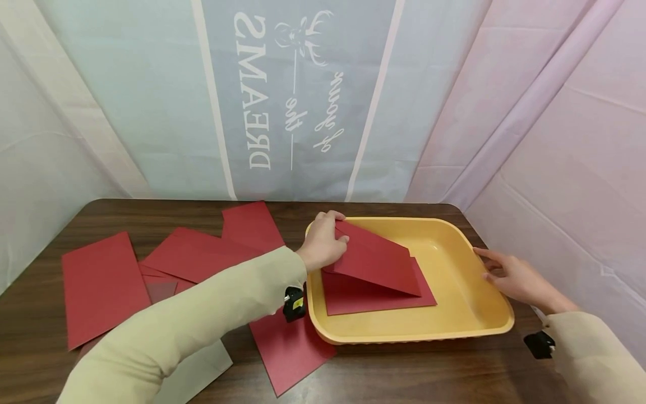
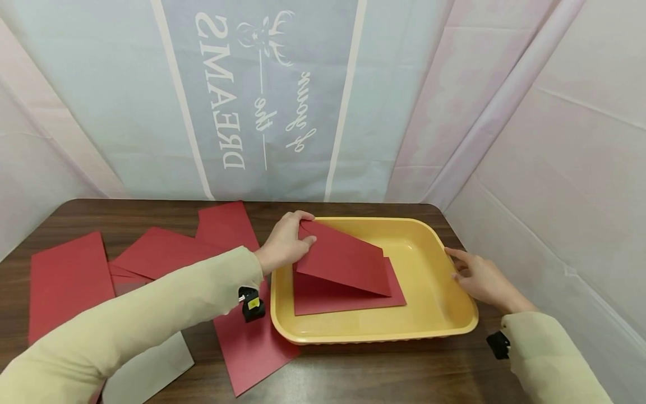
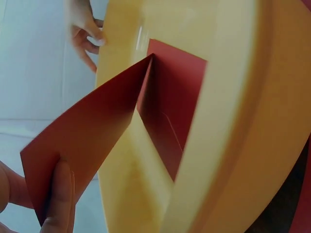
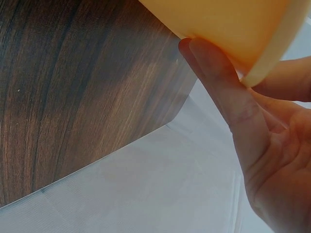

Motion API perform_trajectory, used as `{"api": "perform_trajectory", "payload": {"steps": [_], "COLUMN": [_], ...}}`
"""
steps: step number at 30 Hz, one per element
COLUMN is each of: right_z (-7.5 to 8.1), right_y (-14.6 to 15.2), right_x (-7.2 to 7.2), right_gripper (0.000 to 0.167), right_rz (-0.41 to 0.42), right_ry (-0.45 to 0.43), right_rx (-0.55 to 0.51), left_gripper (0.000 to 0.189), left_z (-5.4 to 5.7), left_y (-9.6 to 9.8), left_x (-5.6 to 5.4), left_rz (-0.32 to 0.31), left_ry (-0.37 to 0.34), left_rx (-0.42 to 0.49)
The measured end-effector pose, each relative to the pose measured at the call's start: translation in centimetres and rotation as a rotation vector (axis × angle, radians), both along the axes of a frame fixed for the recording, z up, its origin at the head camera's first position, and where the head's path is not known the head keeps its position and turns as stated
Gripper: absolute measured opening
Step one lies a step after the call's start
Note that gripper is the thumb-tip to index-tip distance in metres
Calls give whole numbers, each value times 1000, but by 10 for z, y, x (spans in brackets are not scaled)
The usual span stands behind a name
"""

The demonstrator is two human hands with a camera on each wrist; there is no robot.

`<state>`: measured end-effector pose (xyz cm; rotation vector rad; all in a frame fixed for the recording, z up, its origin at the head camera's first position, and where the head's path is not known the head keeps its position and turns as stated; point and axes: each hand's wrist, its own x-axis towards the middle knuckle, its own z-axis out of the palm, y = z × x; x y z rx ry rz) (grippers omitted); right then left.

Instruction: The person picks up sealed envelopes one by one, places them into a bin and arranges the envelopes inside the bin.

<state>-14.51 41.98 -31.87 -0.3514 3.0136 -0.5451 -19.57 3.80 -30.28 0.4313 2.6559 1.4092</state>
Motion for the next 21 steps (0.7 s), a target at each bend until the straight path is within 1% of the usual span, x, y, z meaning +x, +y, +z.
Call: {"api": "perform_trajectory", "payload": {"steps": [3, 5, 8, 13, 17, 20, 21], "right_z": [-1, 0, 0, 1, 1, 0, 0], "right_y": [0, 0, 1, 0, 0, 1, 1], "right_x": [0, 0, 0, 0, 0, -1, -1], "right_gripper": [53, 53, 53, 52, 53, 53, 53], "right_rz": [7, 6, 5, 2, 4, 3, 1], "right_ry": [7, 7, 4, 8, 11, 12, 9], "right_rx": [-1, 2, 6, 13, 18, 23, 21], "left_gripper": [46, 48, 49, 53, 47, 41, 40], "left_z": [-1, 0, 2, 7, 9, 9, 10], "left_y": [3, 5, 8, 10, 13, 17, 18], "left_x": [-1, -2, -3, -4, -5, -7, -7], "left_rz": [-10, -13, -22, -57, -58, -35, -34], "left_ry": [-23, -42, -66, -86, -158, -221, -228], "left_rx": [-38, -79, -166, -321, -364, -402, -431]}}
